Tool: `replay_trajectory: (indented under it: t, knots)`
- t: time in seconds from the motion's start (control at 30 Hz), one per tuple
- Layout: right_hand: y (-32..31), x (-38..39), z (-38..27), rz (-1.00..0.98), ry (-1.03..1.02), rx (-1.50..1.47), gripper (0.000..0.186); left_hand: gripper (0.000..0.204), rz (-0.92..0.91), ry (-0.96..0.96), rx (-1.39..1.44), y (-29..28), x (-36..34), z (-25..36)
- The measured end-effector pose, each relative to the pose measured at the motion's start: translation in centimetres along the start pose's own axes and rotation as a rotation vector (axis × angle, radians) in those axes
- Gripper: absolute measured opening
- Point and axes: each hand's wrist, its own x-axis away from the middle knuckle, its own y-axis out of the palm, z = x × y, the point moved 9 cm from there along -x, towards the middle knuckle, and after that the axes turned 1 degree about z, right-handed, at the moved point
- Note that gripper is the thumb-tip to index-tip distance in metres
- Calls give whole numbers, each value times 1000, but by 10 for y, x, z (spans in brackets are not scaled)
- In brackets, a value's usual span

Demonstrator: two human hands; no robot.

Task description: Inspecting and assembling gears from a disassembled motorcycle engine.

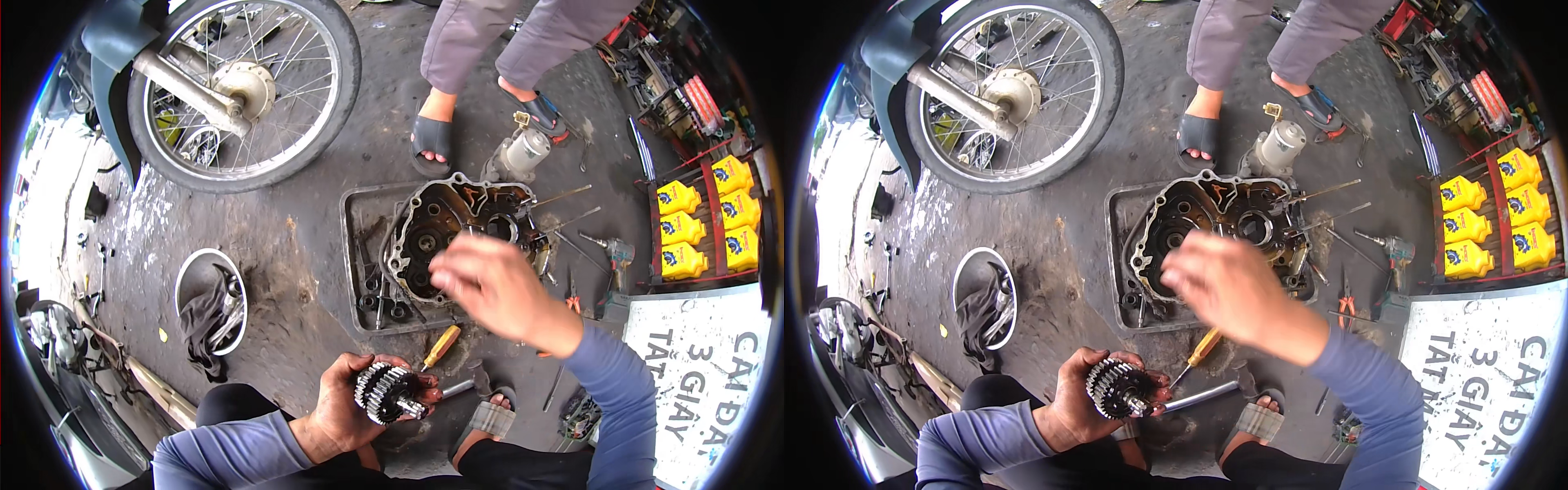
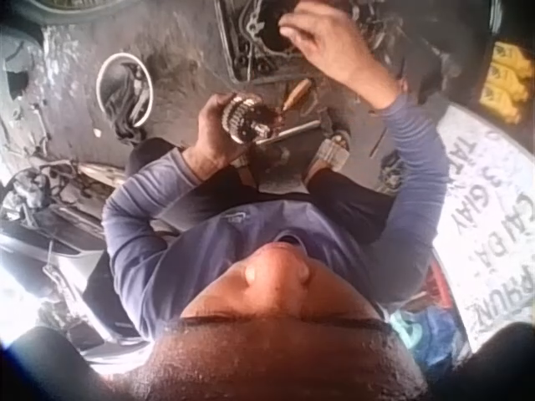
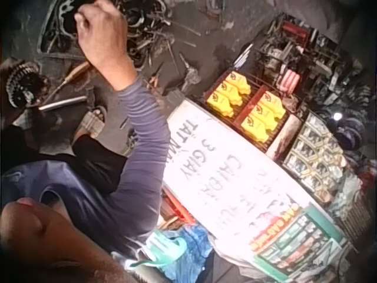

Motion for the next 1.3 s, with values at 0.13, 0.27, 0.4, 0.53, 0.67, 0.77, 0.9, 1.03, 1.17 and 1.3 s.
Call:
replay_trajectory:
  t: [0.13, 0.27, 0.4, 0.53, 0.67, 0.77, 0.9, 1.03, 1.17, 1.3]
  knots:
    - [34, -19, 58, -130, 101, 299, 15, 47, -42, -20, -8, 4, 0, 0]
    - [54, -28, 67, -160, 120, 329, 10, 48, -14, 5, -73, 3, 3, 4]
    - [47, -30, 52, -103, -4, 344, 6, 48, -68, 48, -98, 12, 5, 12]
    - [31, -24, 56, -152, 106, 235, 10, 49, -51, 80, -106, 16, 5, 20]
    - [-10, -11, 10, 31, -28, -201, 8, 48, -2, 138, -76, 10, 4, 32]
    - [-21, 13, -46, -9, -150, -223, 9, 48, -4, 172, -100, 19, 1, 34]
    - [-18, 41, -82, -7, -369, -106, 17, 46, -90, 152, -5, 34, -1, 29]
    - [-15, 50, -96, 45, -455, 23, 29, 42, -87, 137, -41, 33, -6, 24]
    - [-18, 51, -99, 42, -456, 36, 38, 43, -26, 125, -59, 36, -4, 17]
    - [-23, 52, -106, 28, -446, -55, 41, 47, 4, 102, -82, 38, -3, 7]
